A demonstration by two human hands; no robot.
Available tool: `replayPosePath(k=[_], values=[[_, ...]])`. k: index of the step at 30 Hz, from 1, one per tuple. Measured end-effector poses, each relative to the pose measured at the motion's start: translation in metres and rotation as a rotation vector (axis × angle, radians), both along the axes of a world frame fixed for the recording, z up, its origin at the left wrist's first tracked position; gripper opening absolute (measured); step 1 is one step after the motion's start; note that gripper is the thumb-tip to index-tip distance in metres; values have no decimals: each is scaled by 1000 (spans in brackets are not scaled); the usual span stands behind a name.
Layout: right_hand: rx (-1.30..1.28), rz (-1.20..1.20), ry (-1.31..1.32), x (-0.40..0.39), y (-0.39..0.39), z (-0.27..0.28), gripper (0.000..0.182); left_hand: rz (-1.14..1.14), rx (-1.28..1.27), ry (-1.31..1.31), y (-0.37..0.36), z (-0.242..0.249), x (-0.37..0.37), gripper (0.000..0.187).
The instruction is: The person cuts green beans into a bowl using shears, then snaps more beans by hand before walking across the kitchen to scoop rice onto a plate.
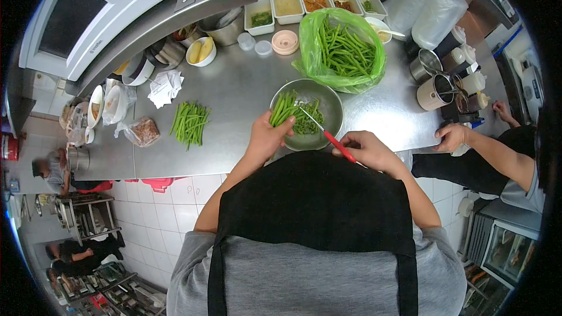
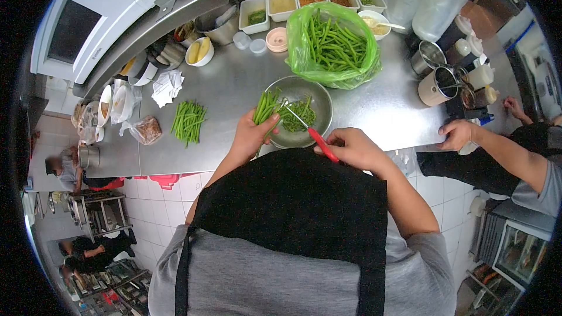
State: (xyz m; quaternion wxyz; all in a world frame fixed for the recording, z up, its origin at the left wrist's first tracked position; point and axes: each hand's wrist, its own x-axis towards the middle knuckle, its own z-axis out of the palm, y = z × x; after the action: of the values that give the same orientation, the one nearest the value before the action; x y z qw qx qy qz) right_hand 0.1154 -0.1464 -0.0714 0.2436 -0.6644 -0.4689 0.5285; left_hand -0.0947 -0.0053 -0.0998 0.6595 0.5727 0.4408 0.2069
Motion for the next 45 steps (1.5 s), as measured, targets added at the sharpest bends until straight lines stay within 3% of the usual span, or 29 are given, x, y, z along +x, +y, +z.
replayPosePath(k=[5, 7, 14, 31, 34, 40, 45], values=[[32, 0, 40, 2, 4, -11, 52, -59, 27, 103, 1, 6, 2, 25], [0, 33, 40, 4, 6, -13, 45, -95, 36, 162, 2, 8, 2, 26], [38, 30, 44, 5, 8, -17, 54, -70, 5, 105, 3, 0, 7, 26], [-58, -7, 100, 16, -6, -3, 25, -137, -10, 189, 7, -5, 1, 27], [-66, 2, 64, 20, -9, -2, 24, -138, -56, 153, 9, -7, 0, 26], [3, -36, 54, 31, -18, 0, 29, -256, -385, -87, 20, 7, -14, 32], [149, 6, 44, 23, -17, -6, 33, -286, -451, -107, 19, 10, -17, 35]])
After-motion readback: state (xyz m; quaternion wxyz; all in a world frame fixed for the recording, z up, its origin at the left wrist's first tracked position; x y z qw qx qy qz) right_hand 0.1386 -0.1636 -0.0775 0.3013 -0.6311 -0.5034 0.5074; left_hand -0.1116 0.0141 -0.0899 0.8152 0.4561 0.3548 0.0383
